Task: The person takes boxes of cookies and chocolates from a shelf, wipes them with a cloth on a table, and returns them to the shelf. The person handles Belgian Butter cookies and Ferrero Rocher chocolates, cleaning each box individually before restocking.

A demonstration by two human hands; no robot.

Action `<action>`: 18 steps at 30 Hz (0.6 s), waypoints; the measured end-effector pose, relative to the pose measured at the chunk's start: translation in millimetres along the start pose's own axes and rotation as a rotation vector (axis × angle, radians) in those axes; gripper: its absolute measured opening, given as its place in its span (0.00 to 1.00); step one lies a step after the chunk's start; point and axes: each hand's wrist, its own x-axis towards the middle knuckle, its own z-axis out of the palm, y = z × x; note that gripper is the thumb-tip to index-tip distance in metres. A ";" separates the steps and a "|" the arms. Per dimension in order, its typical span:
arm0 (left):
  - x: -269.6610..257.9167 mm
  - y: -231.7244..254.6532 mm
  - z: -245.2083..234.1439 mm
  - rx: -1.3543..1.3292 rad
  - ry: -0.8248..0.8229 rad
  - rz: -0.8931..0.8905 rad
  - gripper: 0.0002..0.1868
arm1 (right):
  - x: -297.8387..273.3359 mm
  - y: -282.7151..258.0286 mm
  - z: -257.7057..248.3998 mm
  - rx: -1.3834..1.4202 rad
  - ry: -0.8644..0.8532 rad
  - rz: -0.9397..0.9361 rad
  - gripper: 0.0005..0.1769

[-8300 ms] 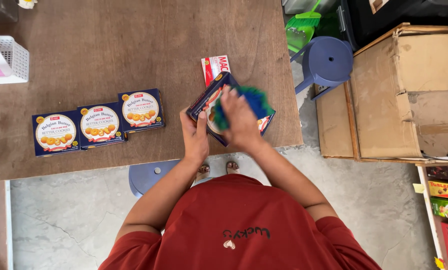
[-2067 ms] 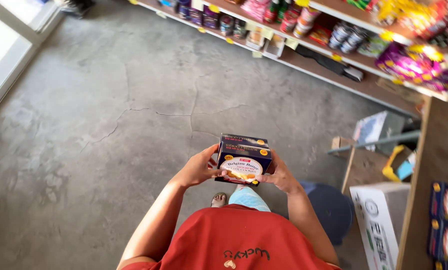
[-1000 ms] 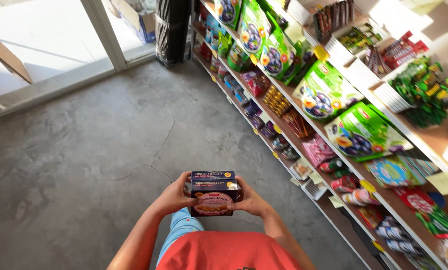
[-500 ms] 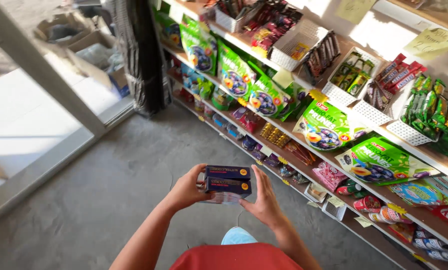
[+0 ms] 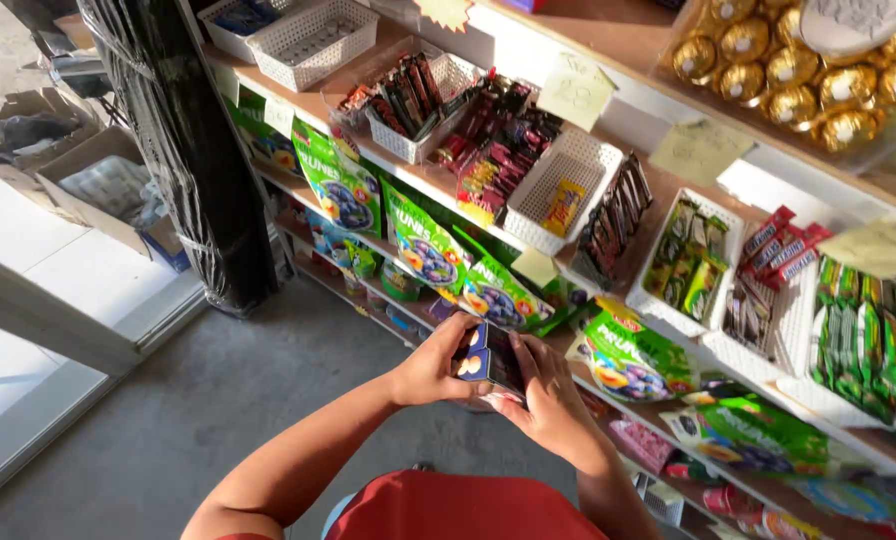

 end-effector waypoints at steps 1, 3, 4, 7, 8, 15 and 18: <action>11.5 -10.1 -8.3 0.002 0.002 0.011 0.48 | 21.4 3.7 -10.1 -0.009 0.005 -0.006 0.52; 32.9 -29.3 -23.6 0.092 0.097 0.122 0.51 | 59.5 7.6 -29.8 -0.058 -0.003 -0.073 0.52; 46.0 -33.1 -31.3 0.089 0.086 0.129 0.51 | 77.8 5.8 -42.7 -0.066 0.005 -0.065 0.52; 85.2 -40.7 -56.1 -0.020 0.160 0.192 0.53 | 126.9 -0.6 -76.5 -0.178 0.019 -0.130 0.54; 103.8 -40.6 -67.6 0.043 0.195 0.331 0.51 | 144.3 0.7 -87.0 -0.265 0.028 -0.167 0.55; 234.7 53.9 -185.2 0.228 0.109 0.938 0.53 | 223.2 -53.2 -175.6 -0.656 0.180 -0.156 0.58; 283.0 108.8 -233.8 0.510 0.182 0.984 0.42 | 248.1 -79.3 -211.9 -0.802 0.182 0.027 0.58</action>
